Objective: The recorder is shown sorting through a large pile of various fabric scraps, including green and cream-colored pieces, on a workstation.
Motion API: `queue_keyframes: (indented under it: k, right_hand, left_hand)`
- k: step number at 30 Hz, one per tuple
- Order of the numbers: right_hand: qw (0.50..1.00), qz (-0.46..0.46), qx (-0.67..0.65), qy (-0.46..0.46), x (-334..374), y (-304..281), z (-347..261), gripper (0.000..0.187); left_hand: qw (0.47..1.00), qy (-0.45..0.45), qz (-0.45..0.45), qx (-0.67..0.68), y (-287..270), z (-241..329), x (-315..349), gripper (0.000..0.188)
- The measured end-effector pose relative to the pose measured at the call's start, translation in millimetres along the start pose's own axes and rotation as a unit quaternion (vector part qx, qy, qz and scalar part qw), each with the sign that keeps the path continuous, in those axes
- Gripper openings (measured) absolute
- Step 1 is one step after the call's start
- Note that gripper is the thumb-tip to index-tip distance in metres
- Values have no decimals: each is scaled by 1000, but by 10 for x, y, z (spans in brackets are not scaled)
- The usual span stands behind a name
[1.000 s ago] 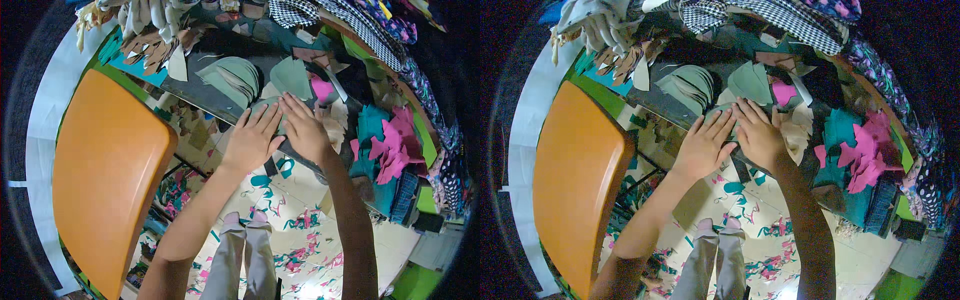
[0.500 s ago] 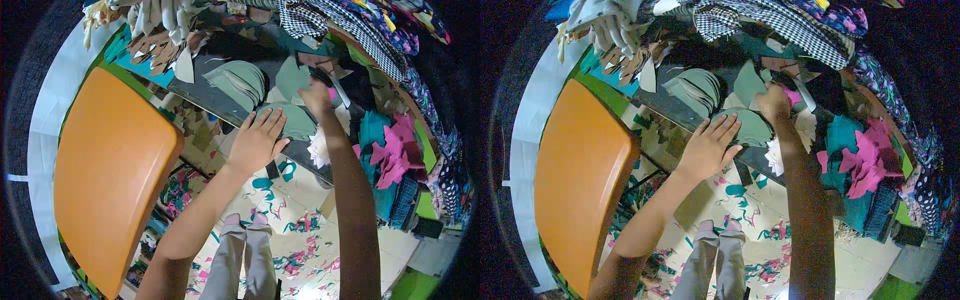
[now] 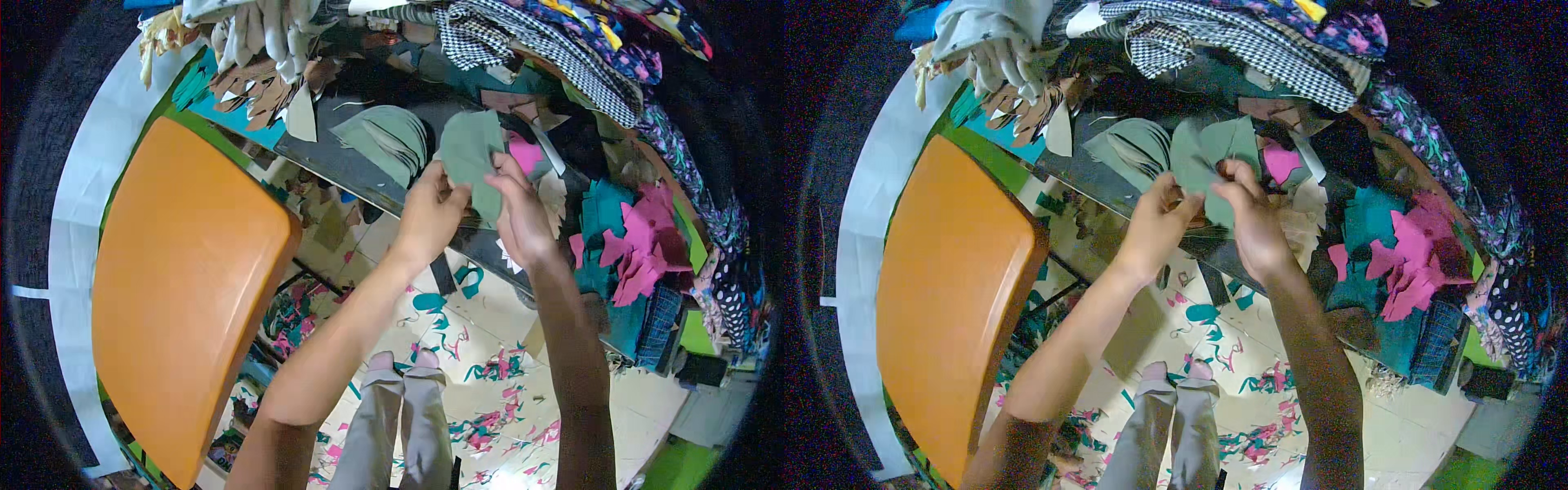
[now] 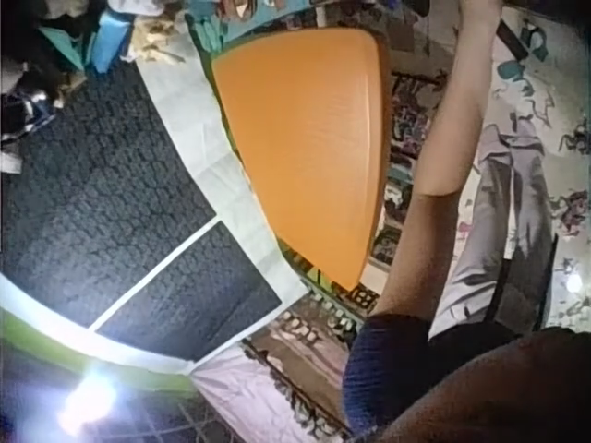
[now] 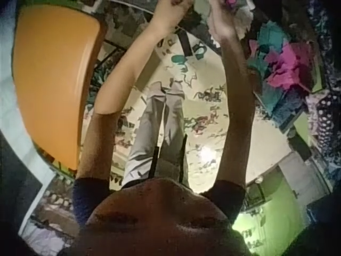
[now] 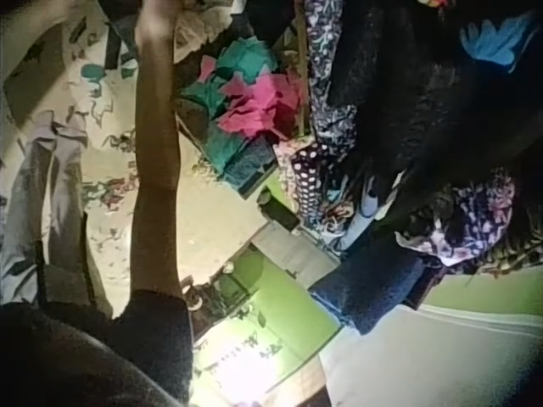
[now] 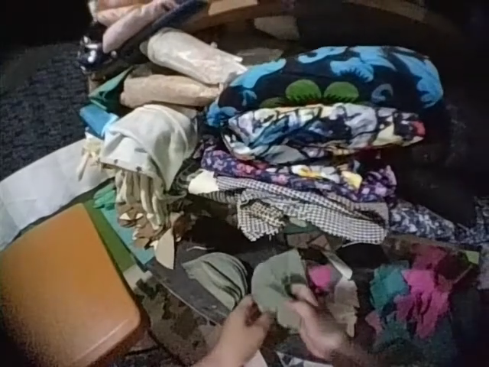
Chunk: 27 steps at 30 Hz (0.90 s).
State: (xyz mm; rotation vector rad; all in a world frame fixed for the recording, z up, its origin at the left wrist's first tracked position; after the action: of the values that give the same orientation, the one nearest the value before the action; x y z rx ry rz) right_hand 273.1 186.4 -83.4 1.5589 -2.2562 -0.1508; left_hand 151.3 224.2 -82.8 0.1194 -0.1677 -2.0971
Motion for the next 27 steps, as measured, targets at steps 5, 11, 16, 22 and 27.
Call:
queue_keyframes:
  k: [5, 11, 16, 22, 27]
  right_hand:
    - [977, -43, 187, -94, 81, 59, -493, 43]
    - [917, -29, 364, -161, 25, -97, -395, 26]
    - [896, 24, 425, -123, -80, -181, -54, 22]
    - [878, 99, 418, -212, -260, -294, -66, 23]
    - [715, 175, 634, -236, -682, -328, -122, 29]
  left_hand:
    - [971, 66, -16, -229, -154, 263, -30, 27]
    - [938, 114, 18, -327, -232, 233, -93, 24]
    - [783, 204, 17, -588, -168, 124, 9, 29]
    - [729, 266, -20, -630, -89, 32, 114, 38]
    - [766, 326, 8, -555, -29, 175, 60, 36]
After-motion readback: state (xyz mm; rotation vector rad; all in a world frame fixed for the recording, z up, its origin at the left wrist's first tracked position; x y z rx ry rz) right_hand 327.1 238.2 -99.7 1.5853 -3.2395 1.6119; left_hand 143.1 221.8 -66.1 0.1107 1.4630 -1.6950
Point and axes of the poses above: each hand's wrist, its own x-axis away from the middle knuckle, its own y-axis out of the palm, z = x × y, the point moved 5 cm from there along -x, towards the middle knuckle, and after that the axes turned 6 degrees about y, right-handed, at the moved point
